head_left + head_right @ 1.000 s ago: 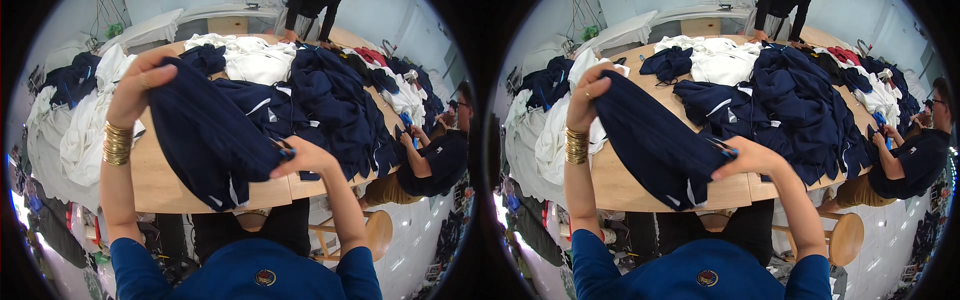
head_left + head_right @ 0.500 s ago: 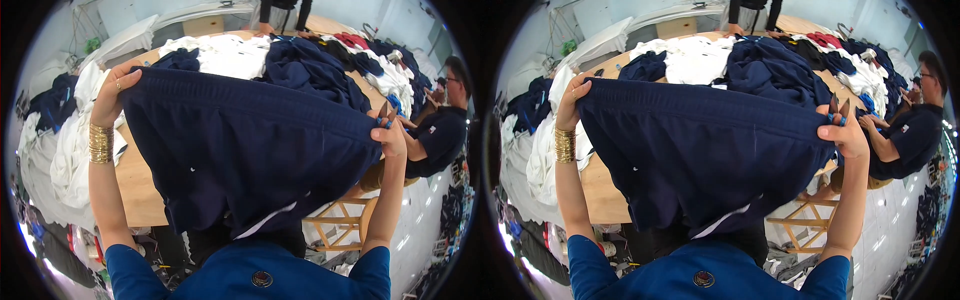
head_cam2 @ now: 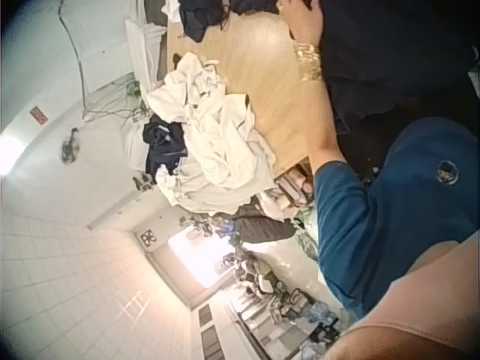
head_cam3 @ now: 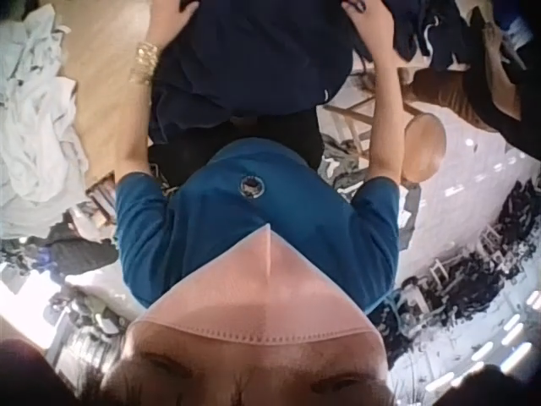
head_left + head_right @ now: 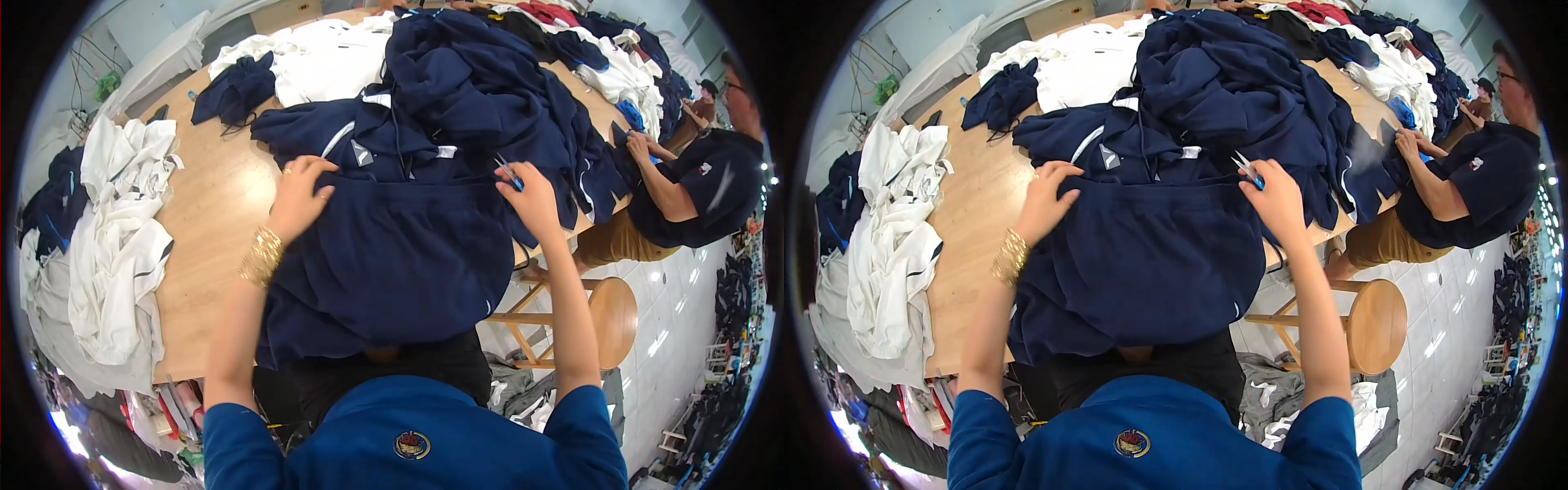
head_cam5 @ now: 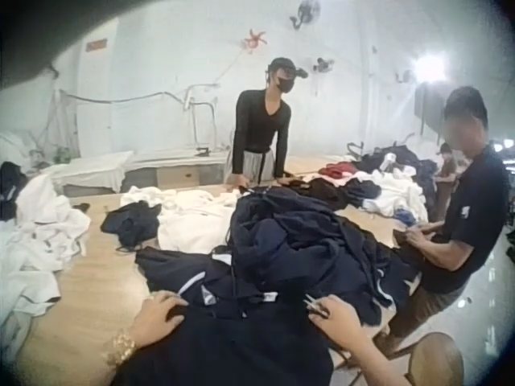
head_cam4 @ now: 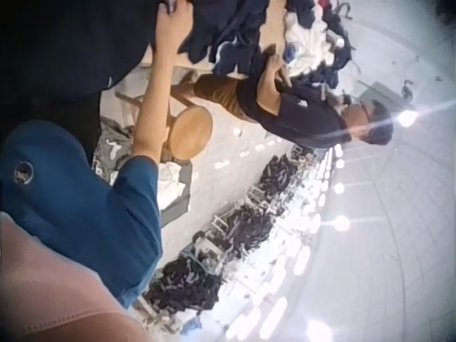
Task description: Trimming excess threads from garments using thread nippers at a factory workbench.
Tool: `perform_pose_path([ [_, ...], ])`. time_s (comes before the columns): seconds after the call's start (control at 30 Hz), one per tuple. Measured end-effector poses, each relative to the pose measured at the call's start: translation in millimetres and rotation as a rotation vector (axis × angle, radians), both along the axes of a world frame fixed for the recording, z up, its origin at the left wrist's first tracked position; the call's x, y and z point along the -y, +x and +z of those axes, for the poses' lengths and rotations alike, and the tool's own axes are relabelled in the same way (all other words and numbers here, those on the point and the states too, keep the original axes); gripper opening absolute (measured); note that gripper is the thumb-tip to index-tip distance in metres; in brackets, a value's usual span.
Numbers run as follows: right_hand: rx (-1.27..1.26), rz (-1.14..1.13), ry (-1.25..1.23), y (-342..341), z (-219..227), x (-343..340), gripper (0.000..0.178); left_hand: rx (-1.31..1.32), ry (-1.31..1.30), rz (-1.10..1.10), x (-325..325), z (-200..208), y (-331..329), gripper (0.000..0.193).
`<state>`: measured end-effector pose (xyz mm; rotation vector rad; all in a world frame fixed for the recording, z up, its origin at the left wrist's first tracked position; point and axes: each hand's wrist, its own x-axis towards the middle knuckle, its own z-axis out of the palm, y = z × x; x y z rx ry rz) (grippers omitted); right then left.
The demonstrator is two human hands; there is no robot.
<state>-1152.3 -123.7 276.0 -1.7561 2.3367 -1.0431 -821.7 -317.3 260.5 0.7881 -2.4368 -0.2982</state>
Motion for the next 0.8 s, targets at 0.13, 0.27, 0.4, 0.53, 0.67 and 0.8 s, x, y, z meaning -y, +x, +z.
perform_pose_path([
  [0.13, 0.252, 0.066, -0.117, 57, 0, -16, 0.017, -0.112, 0.016, -0.060, -72, 6, -24, 0.025],
  [0.27, 0.315, 0.138, -0.114, 100, -22, -11, 0.020, -0.213, 0.187, -0.035, -93, -15, -42, 0.020],
  [0.4, 0.239, 0.065, -0.123, 123, -51, 6, 0.026, -0.362, 0.209, 0.032, -102, -25, -47, 0.018],
  [0.53, 0.362, -0.066, -0.159, 111, -57, 6, 0.011, -0.465, 0.260, 0.141, -95, -18, -26, 0.015],
  [0.67, 0.673, -0.208, -0.178, 77, -32, -36, 0.011, -0.536, 0.469, 0.306, -81, -24, 25, 0.010],
  [0.8, 0.765, -0.460, -0.221, 47, -38, -66, 0.011, -0.607, 0.542, 0.354, -79, -34, 49, 0.011],
])
